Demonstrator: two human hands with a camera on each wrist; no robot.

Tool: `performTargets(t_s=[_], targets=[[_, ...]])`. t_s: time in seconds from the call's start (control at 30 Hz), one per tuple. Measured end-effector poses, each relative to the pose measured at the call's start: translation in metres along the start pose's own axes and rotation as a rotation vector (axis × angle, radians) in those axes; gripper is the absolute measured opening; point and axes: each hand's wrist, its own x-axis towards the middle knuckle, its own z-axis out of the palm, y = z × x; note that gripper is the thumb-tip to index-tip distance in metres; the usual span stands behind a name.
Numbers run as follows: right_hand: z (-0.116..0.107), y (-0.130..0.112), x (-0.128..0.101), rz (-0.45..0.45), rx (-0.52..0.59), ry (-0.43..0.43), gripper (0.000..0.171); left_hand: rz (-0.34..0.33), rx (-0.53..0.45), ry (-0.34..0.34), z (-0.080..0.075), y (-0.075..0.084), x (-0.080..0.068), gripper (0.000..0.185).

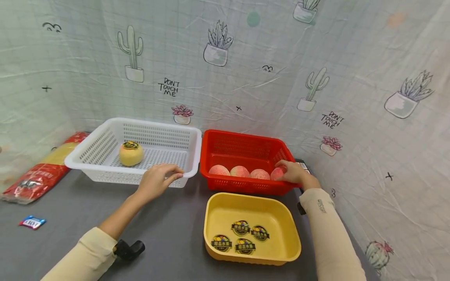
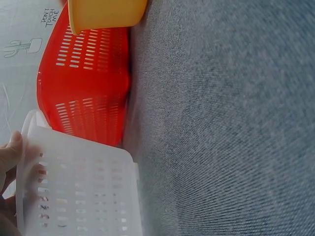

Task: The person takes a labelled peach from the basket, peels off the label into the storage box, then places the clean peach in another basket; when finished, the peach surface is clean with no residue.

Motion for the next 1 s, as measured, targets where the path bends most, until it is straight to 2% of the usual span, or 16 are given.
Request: performTargets(t_s=[0.13, 0.37, 0.53, 0.67, 0.73, 0.87, 0.93, 1.0], targets=[[0.0, -0.005, 0.005, 0.051, 0.058, -0.059, 0.05, -0.002, 0.007, 0.002, -0.001, -0.002, -0.001, 0.01], [0.008, -0.006, 0.011, 0.163, 0.215, -0.136, 0.055, -0.003, 0.008, -0.015, -0.002, -0.003, -0.002, 0.01], [0.011, -0.009, 0.015, 0.187, 0.177, -0.149, 0.053, 0.001, -0.014, -0.062, -0.004, -0.003, 0.0, 0.01], [0.01, -0.014, 0.015, 0.186, 0.158, -0.149, 0.06, 0.016, -0.047, -0.1, -0.011, -0.007, -0.003, 0.015], [0.009, -0.017, 0.015, 0.188, 0.162, -0.152, 0.065, 0.014, -0.065, -0.092, -0.017, -0.01, -0.008, 0.019], [0.002, -0.025, 0.016, 0.125, 0.065, -0.125, 0.078, -0.022, -0.083, -0.032, -0.039, -0.021, -0.026, 0.023], [-0.005, -0.035, 0.019, 0.067, 0.018, -0.059, 0.082, -0.046, -0.069, 0.014, -0.054, -0.033, -0.035, 0.023], [-0.012, -0.051, 0.024, 0.014, -0.021, 0.051, 0.079, -0.069, -0.053, 0.076, -0.07, -0.047, -0.042, 0.021]])
